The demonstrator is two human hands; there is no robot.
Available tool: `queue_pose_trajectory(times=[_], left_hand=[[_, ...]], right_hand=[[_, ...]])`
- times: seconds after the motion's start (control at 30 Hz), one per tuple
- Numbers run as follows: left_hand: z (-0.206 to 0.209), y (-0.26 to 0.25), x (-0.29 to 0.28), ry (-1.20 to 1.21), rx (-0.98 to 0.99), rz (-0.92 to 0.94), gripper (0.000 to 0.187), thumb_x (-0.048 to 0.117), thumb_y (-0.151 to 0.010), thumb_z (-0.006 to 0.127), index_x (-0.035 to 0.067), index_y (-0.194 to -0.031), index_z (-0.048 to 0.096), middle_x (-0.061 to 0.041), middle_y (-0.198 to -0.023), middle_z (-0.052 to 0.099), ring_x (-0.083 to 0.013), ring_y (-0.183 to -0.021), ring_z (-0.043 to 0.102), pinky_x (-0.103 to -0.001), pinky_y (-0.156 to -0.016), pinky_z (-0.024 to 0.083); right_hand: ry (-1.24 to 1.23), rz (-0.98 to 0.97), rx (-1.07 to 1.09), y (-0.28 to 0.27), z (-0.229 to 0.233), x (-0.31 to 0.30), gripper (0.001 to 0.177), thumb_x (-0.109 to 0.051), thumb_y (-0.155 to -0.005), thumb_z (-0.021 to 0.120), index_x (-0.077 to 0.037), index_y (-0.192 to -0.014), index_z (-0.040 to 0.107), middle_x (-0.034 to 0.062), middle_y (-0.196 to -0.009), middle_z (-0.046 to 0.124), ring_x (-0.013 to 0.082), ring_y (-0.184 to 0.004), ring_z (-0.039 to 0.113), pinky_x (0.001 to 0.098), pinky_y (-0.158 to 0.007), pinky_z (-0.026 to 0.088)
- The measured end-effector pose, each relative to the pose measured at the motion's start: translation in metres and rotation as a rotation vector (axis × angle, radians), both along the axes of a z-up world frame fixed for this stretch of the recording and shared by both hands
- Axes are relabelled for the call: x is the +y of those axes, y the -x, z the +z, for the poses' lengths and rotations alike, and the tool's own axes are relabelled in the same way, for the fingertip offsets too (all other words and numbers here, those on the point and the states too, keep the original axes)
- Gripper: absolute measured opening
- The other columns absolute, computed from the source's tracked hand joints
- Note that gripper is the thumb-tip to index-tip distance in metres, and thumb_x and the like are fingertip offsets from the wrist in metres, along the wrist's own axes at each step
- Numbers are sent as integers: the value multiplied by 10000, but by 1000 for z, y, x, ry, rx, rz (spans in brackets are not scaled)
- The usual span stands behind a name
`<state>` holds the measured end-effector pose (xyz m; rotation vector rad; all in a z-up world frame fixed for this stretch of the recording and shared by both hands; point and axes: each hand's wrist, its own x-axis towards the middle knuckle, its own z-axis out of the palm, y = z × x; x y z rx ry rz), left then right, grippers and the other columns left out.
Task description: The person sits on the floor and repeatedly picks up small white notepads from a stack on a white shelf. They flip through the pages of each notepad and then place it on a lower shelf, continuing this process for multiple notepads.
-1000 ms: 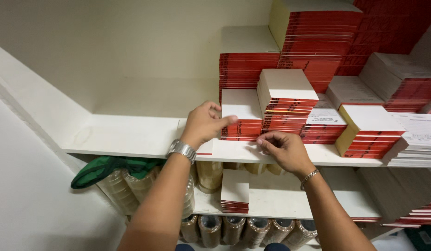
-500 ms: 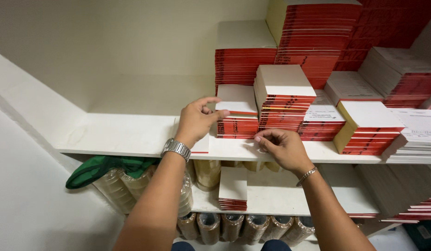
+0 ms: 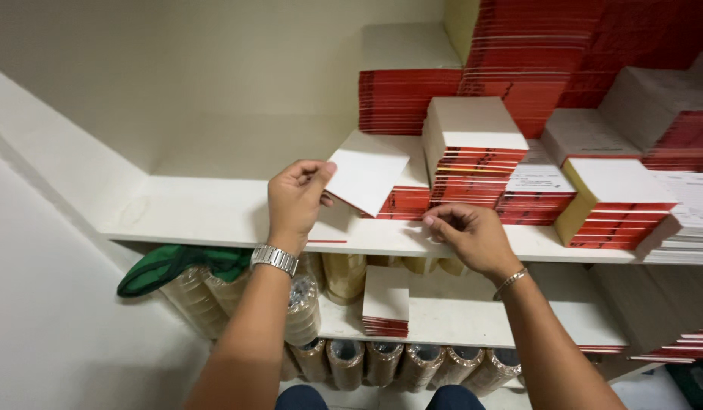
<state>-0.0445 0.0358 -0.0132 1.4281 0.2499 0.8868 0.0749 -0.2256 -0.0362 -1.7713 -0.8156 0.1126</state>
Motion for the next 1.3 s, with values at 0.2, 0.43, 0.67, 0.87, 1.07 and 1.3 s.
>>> queue_pose_trajectory(times=[0.2, 0.43, 0.67, 0.87, 1.07, 1.3], left_hand=[[-11, 28, 6, 71, 21, 221, 170, 56, -912, 749, 10, -1068, 700, -113, -904, 702, -157, -696, 677, -265, -583, 591], [-40, 51, 10, -448, 354, 687, 152, 187, -800, 833, 151, -813, 686, -75, -765, 710, -288, -724, 700, -381, -619, 526], [-25, 56, -5, -840, 696, 690, 540, 572, -728, 834, 121, -980, 675, -130, -1016, 667, -387, -990, 647, -511, -827, 532], [34, 67, -56, -834, 1079, 329, 1037, 719, -788, 675, 24, -1517, 428, -294, -1384, 531, -462, -1309, 456, -538, -1068, 371], [44, 75, -52, -836, 1124, 282, 1055, 608, -700, 744, 30, -1515, 405, -287, -1285, 572, -468, -1211, 512, -525, -999, 407], [44, 113, -37, -878, 1189, 246, 1001, 695, -749, 680, 130, -1546, 459, -201, -1378, 584, -387, -1249, 508, -504, -994, 421]], right_hand=[[-27, -4, 9, 0, -2, -1, 132, -141, -908, 796, -57, -1008, 809, 91, -625, 706, 123, -638, 627, 250, -651, 510], [-19, -7, -1, 8, 5, -2, 123, -112, -912, 786, -46, -1014, 803, 83, -616, 681, 128, -632, 606, 256, -647, 500], [12, -16, -12, -1, -5, 0, 141, -150, -910, 800, -73, -1027, 812, 91, -650, 718, 124, -661, 650, 255, -668, 521], [34, -2, -23, 3, -2, 0, 150, -160, -918, 796, -59, -1027, 809, 96, -660, 717, 137, -673, 637, 265, -686, 510], [16, 10, -7, 5, 1, -3, 133, -145, -920, 789, -56, -1017, 807, 91, -659, 713, 135, -680, 637, 271, -695, 521], [-60, -5, -12, 5, -5, 1, 104, -146, -937, 780, -68, -1000, 810, 107, -667, 725, 131, -651, 636, 266, -630, 527]])
